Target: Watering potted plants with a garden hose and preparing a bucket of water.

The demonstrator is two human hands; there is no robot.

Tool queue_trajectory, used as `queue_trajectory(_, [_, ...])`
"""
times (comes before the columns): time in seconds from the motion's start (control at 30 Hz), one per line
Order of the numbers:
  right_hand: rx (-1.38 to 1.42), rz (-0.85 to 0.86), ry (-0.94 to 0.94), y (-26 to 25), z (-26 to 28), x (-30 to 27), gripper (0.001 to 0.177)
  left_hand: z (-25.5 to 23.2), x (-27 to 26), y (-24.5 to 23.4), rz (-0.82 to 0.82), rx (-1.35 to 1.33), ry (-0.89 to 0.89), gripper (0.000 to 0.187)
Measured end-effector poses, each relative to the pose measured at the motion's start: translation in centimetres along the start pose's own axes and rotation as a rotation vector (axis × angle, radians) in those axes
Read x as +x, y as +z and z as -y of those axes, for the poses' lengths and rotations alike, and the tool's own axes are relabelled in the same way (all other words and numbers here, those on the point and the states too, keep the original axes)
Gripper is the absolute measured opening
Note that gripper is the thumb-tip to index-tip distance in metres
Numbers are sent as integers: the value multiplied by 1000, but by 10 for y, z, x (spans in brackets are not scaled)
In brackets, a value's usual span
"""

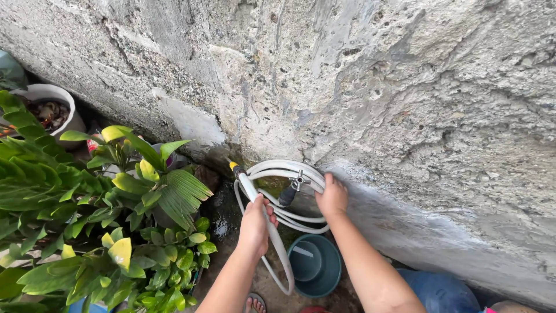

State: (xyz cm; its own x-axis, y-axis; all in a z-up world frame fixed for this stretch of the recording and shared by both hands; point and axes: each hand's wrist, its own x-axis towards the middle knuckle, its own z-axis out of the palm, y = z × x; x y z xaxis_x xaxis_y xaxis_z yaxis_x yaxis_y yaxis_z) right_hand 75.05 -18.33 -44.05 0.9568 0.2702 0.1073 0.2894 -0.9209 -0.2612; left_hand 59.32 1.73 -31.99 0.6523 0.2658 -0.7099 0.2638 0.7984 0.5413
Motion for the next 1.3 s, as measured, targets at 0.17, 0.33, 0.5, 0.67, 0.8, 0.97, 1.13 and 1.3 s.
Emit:
queue_trajectory(0.17, [118,-103,-10,-30,22,-1,42,-1,13,3,18,23,1,18])
queue_trajectory(0.33, [226,-213,14,-35,23,-2,39,-5,13,15,28,34,-9,14])
queue_trajectory(0.5, [416,-95,251,-52,35,-2,38,-9,11,23,79,88,-32,16])
queue_trajectory(0.67, [65,-98,53,-62,37,14,33,6,26,31,19,16,-79,15])
queue_trajectory(0.8, [44,181,15,-89,63,7,59,24,46,25,-19,-60,-93,22])
queue_trajectory(0.97, [354,202,-522,-111,64,13,54,22,57,19,2,-87,-79,25])
queue_trajectory(1.13, [274,405,-529,-105,70,30,38,10,53,25,-26,-74,-127,24])
queue_trajectory(1.3, [-148,314,-284,-101,101,20,49,21,84,19,-4,-112,-159,27])
